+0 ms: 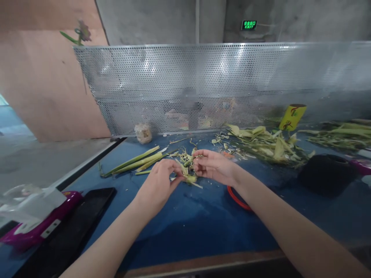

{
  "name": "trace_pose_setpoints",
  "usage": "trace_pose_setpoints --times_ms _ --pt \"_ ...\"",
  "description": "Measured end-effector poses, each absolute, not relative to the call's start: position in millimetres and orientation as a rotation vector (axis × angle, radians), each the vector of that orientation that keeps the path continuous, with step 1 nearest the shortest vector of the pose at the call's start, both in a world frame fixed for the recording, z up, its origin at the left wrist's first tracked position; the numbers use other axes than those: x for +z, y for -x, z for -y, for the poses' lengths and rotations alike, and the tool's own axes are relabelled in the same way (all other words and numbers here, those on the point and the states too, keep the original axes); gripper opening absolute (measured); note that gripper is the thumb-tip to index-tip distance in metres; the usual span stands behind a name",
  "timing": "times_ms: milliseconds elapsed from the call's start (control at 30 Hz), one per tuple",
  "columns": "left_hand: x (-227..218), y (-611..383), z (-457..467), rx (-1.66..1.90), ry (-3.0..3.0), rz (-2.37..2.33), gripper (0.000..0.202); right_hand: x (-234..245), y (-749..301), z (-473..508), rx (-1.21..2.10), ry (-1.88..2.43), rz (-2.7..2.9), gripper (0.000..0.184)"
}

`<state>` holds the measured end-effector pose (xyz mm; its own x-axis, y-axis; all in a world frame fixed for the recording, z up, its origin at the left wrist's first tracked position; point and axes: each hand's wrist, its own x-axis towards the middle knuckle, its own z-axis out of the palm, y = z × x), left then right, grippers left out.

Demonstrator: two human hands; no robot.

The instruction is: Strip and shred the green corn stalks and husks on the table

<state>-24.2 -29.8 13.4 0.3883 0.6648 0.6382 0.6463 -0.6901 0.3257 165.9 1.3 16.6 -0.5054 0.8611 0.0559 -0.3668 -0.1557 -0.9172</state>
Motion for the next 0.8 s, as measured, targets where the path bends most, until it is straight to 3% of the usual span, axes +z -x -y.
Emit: trace_pose_setpoints --times_ms 367,600,800 --pt "9 25 29 0.995 -2.735 -1.253 0.011 9 -167 -5 1.647 0.649 1.468 0.021" --pt "14 20 33 1.051 -2.415 -1.198 0.047 13 -162 2 1.700 0.618 1.400 0.015" --pt "9 15 32 0.965 -2.445 -1.207 0.052 8 -151 7 1.756 0.731 1.328 0.027"
